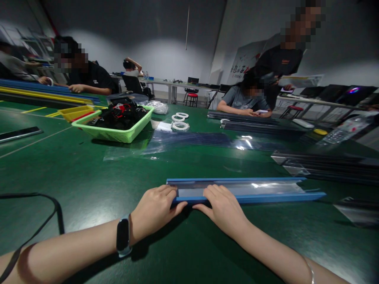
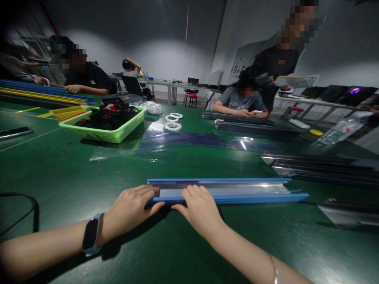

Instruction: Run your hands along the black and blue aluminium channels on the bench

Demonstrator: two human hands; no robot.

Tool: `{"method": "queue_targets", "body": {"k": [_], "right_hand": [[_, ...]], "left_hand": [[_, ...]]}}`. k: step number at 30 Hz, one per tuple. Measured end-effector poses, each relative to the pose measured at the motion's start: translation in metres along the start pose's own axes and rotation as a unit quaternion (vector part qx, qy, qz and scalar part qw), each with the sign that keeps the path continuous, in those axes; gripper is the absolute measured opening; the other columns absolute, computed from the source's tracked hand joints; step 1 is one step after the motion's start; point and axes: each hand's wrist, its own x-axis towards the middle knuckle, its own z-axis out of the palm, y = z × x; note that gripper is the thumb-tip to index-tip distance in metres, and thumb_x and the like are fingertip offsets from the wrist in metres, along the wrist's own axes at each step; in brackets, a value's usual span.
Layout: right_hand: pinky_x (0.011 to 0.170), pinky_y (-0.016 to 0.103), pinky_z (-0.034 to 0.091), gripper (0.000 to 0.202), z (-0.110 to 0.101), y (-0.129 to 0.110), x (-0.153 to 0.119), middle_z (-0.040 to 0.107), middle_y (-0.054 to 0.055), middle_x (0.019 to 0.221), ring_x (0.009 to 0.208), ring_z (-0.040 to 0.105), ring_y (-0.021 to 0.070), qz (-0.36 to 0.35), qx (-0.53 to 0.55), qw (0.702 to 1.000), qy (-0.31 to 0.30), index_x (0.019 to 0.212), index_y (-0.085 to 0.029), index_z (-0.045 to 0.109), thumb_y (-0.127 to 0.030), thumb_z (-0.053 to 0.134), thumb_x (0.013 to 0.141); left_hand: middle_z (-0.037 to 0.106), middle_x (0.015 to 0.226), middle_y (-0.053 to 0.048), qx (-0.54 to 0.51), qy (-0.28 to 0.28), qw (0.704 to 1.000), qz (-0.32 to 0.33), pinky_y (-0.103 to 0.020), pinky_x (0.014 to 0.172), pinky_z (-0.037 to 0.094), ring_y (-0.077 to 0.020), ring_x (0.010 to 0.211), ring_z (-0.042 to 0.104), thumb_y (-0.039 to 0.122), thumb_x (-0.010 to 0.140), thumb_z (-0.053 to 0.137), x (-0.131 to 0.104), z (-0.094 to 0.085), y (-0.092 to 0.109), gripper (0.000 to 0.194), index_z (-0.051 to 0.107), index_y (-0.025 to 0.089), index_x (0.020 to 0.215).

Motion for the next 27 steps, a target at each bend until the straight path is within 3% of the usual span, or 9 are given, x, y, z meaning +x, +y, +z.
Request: {"method": "queue_targets", "body": {"k": [16,27], "right_hand": [[0.082,0.037,0.041,0.036,0.0044,0.0033,0.0002,0.061,0.009,0.101,0.095,0.054,0.0222,0.005,0.065,0.998,0.006,0.098,-0.016,0.057,-0.043,0.056,0.074],[0.084,0.036,0.041,0.031,0.0014,0.0017,0.0005,0.062,0.007,0.1,0.095,0.054,0.0207,0.009,0.069,0.998,0.003,0.093,-0.018,0.059,-0.041,0.06,0.072]], "left_hand": [[0.064,0.086,-0.006,-0.011,0.01,1.0,0.008,-0.036,0.072,0.05,-0.0197,0.081,0.059,0.039,0.083,0.044,-0.0006,-0.0008,0.0,0.027,0.057,0.015,0.083],[0.062,0.087,-0.008,-0.001,0.042,0.999,0.028,-0.036,0.072,0.049,-0.0203,0.084,0.057,0.036,0.082,0.046,-0.0008,0.0011,-0.0006,0.024,0.056,0.014,0.08]]}}
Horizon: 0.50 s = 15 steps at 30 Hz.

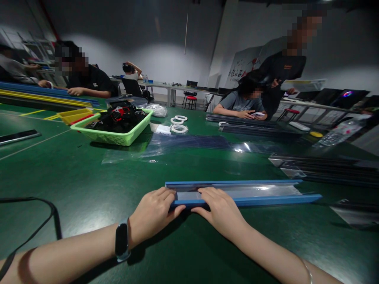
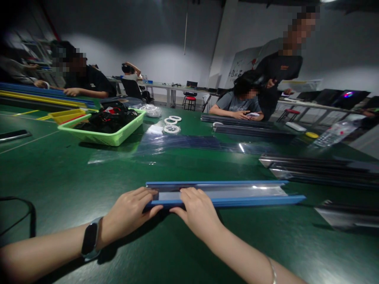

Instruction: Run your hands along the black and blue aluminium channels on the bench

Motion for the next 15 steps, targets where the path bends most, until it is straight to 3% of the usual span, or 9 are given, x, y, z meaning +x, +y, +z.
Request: {"method": "queue_targets", "body": {"k": [9,15], "right_hand": [[0.08,0.035,0.043,0.029,-0.0051,-0.0024,0.0015,0.062,0.007,0.097,0.093,0.055,0.0208,0.0,0.008,1.0,-0.001,0.093,-0.018,0.058,-0.039,0.059,0.073],[0.081,0.036,0.043,0.028,-0.0058,-0.0029,0.0021,0.062,0.007,0.098,0.093,0.055,0.021,0.004,0.015,1.0,-0.006,0.092,-0.019,0.058,-0.039,0.059,0.073]], "left_hand": [[0.063,0.092,-0.008,-0.003,0.032,0.999,0.008,-0.036,0.076,0.05,-0.0205,0.088,0.058,0.035,0.081,0.047,-0.0005,0.0006,0.0,0.023,0.057,0.014,0.08],[0.063,0.09,-0.008,-0.002,0.018,1.0,-0.007,-0.038,0.076,0.05,-0.0214,0.087,0.059,0.036,0.081,0.046,-0.0002,0.0016,0.0017,0.025,0.057,0.014,0.082]]}}
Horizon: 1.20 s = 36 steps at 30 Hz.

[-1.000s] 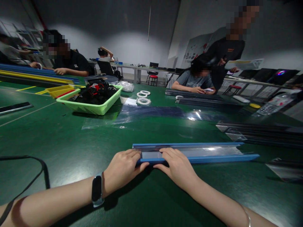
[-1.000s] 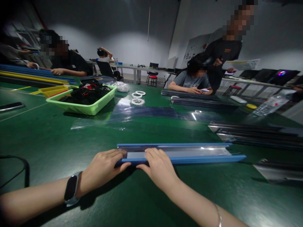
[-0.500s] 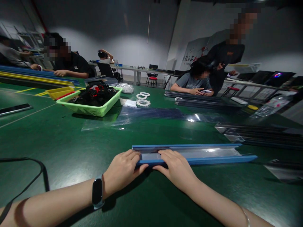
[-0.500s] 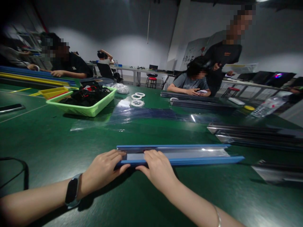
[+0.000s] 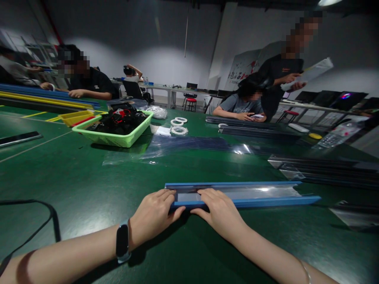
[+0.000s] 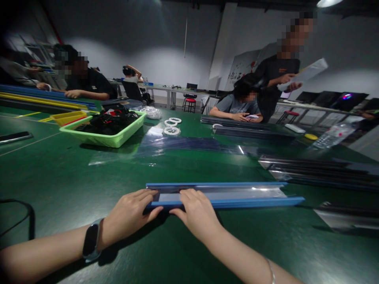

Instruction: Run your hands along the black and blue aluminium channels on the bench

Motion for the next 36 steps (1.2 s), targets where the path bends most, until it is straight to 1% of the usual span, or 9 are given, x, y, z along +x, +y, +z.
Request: {"method": "queue_targets", "body": {"k": [3,10,16,21,24,29,36], "right_hand": [[0.081,0.036,0.043,0.029,-0.0006,0.0001,-0.0002,0.062,0.006,0.097,0.093,0.054,0.0209,0.004,-0.003,1.0,-0.005,0.093,-0.019,0.058,-0.039,0.059,0.073],[0.08,0.036,0.044,0.03,0.0004,0.0003,-0.0001,0.063,0.007,0.094,0.092,0.055,0.0209,-0.004,-0.014,1.0,0.005,0.093,-0.018,0.059,-0.039,0.06,0.072],[0.08,0.035,0.043,0.03,0.001,0.001,0.0008,0.062,0.006,0.094,0.091,0.054,0.0204,-0.002,-0.003,1.0,-0.003,0.094,-0.019,0.059,-0.039,0.061,0.071],[0.075,0.033,0.043,0.024,-0.0012,0.0002,0.0019,0.059,0.005,0.087,0.085,0.053,0.0197,0.003,-0.006,1.0,-0.018,0.083,-0.018,0.058,-0.039,0.06,0.072],[0.071,0.033,0.043,0.023,-0.0022,-0.0007,0.0024,0.057,0.005,0.082,0.081,0.053,0.0192,0.009,-0.02,1.0,-0.021,0.078,-0.018,0.057,-0.041,0.058,0.073],[0.073,0.032,0.042,0.023,-0.0007,-0.0008,0.0021,0.057,0.003,0.076,0.079,0.053,0.0185,0.007,-0.027,0.999,-0.024,0.075,-0.019,0.056,-0.041,0.057,0.074],[0.068,0.029,0.04,0.026,0.0019,0.0024,0.0011,0.057,0.003,0.074,0.076,0.054,0.0176,0.003,-0.034,0.999,-0.029,0.073,-0.019,0.055,-0.044,0.055,0.075]], "left_hand": [[0.063,0.09,-0.008,-0.005,-0.01,1.0,-0.007,-0.037,0.077,0.049,-0.0214,0.087,0.059,0.037,0.081,0.047,0.0007,-0.0013,0.0008,0.025,0.057,0.014,0.083],[0.063,0.084,-0.008,-0.017,-0.007,1.0,-0.009,-0.035,0.075,0.049,-0.0207,0.084,0.059,0.037,0.081,0.047,0.0024,-0.0034,0.001,0.025,0.058,0.014,0.082],[0.063,0.082,-0.008,-0.014,-0.032,0.999,-0.013,-0.036,0.074,0.049,-0.0208,0.082,0.059,0.037,0.08,0.046,0.0036,-0.0045,0.0007,0.026,0.058,0.015,0.082],[0.063,0.083,-0.008,-0.005,-0.043,0.999,-0.014,-0.036,0.073,0.049,-0.0208,0.081,0.059,0.037,0.081,0.045,0.004,-0.0049,0.0019,0.026,0.058,0.015,0.083],[0.063,0.083,-0.008,0.001,-0.052,0.998,-0.017,-0.036,0.073,0.049,-0.0208,0.081,0.059,0.037,0.082,0.044,0.0039,-0.0046,0.0022,0.026,0.057,0.015,0.084],[0.063,0.084,-0.007,0.0,-0.059,0.998,-0.014,-0.035,0.074,0.049,-0.02,0.08,0.06,0.037,0.083,0.043,0.0023,-0.0027,0.0004,0.026,0.057,0.015,0.083],[0.063,0.084,-0.007,0.011,-0.072,0.997,-0.01,-0.034,0.073,0.05,-0.0195,0.081,0.06,0.038,0.084,0.042,0.0014,-0.0026,-0.0016,0.028,0.056,0.015,0.085]]}}
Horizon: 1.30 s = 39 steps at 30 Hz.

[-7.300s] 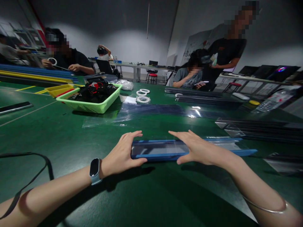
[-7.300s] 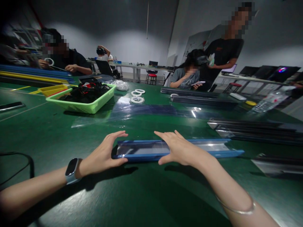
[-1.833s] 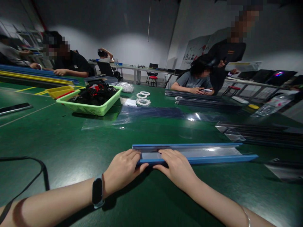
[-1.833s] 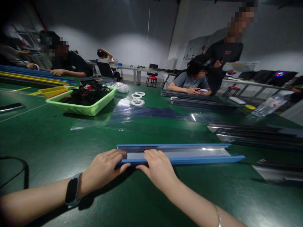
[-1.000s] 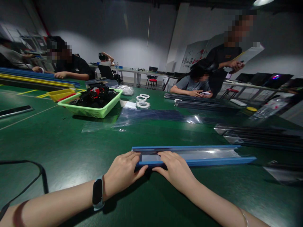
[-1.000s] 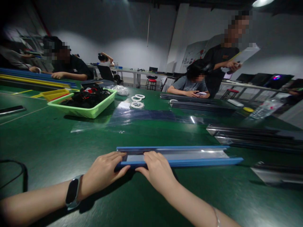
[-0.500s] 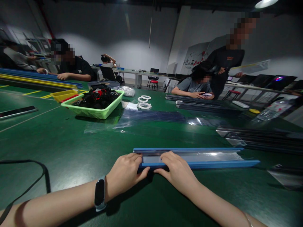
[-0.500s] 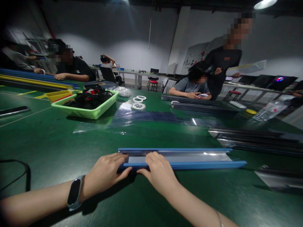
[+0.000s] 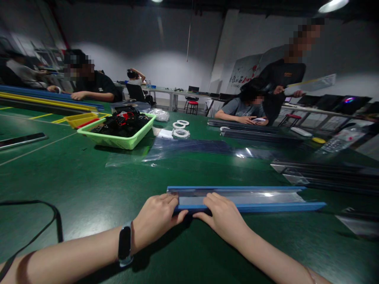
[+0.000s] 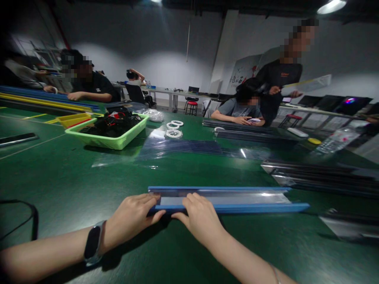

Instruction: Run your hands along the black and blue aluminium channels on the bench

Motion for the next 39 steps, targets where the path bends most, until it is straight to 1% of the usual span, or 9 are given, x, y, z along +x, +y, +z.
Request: {"method": "queue_targets", "body": {"k": [6,9,15,19,22,26,29,32,39], "right_hand": [[0.065,0.028,0.038,0.029,0.0001,0.0036,0.0008,0.057,0.002,0.076,0.076,0.052,0.0176,0.003,0.007,1.0,-0.02,0.074,-0.02,0.054,-0.048,0.051,0.076],[0.065,0.028,0.037,0.03,0.0004,0.005,0.0007,0.057,0.002,0.076,0.076,0.052,0.0179,0.005,0.01,1.0,-0.027,0.073,-0.02,0.053,-0.049,0.05,0.076],[0.065,0.028,0.036,0.031,0.0004,0.0057,0.0006,0.058,0.002,0.077,0.076,0.052,0.0175,0.004,0.024,0.999,-0.034,0.074,-0.02,0.054,-0.05,0.049,0.077],[0.064,0.027,0.036,0.029,-0.0009,0.0065,0.0024,0.059,0.001,0.077,0.075,0.053,0.017,-0.014,0.026,0.999,-0.037,0.077,-0.021,0.054,-0.049,0.049,0.077],[0.062,0.027,0.035,0.027,-0.0025,0.0068,0.0041,0.059,0.0,0.076,0.075,0.053,0.0165,-0.035,0.027,0.998,-0.042,0.078,-0.022,0.054,-0.048,0.048,0.078],[0.061,0.026,0.035,0.027,-0.0041,0.0056,0.0048,0.059,0.001,0.076,0.075,0.053,0.0161,-0.039,0.034,0.998,-0.04,0.076,-0.021,0.054,-0.047,0.049,0.078],[0.064,0.026,0.037,0.025,-0.0048,0.0042,0.0044,0.058,0.002,0.079,0.079,0.052,0.0166,-0.032,0.046,0.997,-0.044,0.078,-0.02,0.055,-0.045,0.049,0.079],[0.069,0.027,0.038,0.024,-0.0051,0.0033,0.0042,0.058,0.002,0.083,0.083,0.052,0.0175,-0.025,0.057,0.997,-0.052,0.081,-0.02,0.055,-0.043,0.05,0.079],[0.068,0.028,0.04,0.023,-0.0073,0.0021,0.006,0.057,0.002,0.081,0.082,0.052,0.0175,-0.017,0.06,0.996,-0.062,0.082,-0.02,0.056,-0.043,0.05,0.079]], "left_hand": [[0.063,0.081,-0.006,0.011,-0.015,1.0,0.014,-0.034,0.067,0.05,-0.0196,0.077,0.061,0.041,0.086,0.038,0.0005,-0.0001,-0.0021,0.031,0.055,0.015,0.082],[0.063,0.081,-0.006,0.015,-0.023,0.999,0.019,-0.034,0.067,0.05,-0.0194,0.077,0.06,0.042,0.087,0.036,0.001,-0.0008,-0.0028,0.032,0.053,0.015,0.082],[0.061,0.078,-0.003,0.021,-0.027,0.999,0.027,-0.031,0.058,0.048,-0.0182,0.072,0.059,0.04,0.087,0.036,0.0018,-0.0035,-0.0039,0.026,0.048,0.017,0.084],[0.06,0.081,-0.003,0.02,-0.019,0.999,0.038,-0.031,0.064,0.048,-0.018,0.076,0.058,0.038,0.087,0.037,0.0012,-0.0022,-0.0045,0.023,0.048,0.018,0.084],[0.059,0.084,-0.003,0.022,0.001,0.998,0.053,-0.033,0.069,0.047,-0.0184,0.081,0.056,0.036,0.086,0.039,0.0005,-0.0013,-0.0043,0.02,0.05,0.019,0.085],[0.057,0.082,-0.004,-0.001,0.013,0.998,0.063,-0.03,0.067,0.045,-0.0173,0.08,0.053,0.032,0.084,0.043,0.0004,-0.0015,-0.003,0.017,0.051,0.018,0.083],[0.056,0.08,-0.003,-0.029,0.011,0.998,0.058,-0.029,0.064,0.044,-0.0164,0.077,0.052,0.031,0.084,0.044,0.0005,-0.0006,-0.0023,0.016,0.051,0.017,0.083],[0.055,0.079,-0.002,-0.062,-0.005,0.997,0.04,-0.028,0.064,0.043,-0.0157,0.075,0.051,0.033,0.085,0.043,0.0003,0.0012,-0.0024,0.017,0.051,0.018,0.083],[0.055,0.08,0.0,-0.116,-0.033,0.993,-0.002,-0.028,0.069,0.043,-0.0147,0.077,0.051,0.033,0.084,0.045,0.0012,-0.0006,-0.0022,0.015,0.05,0.019,0.084]]}}
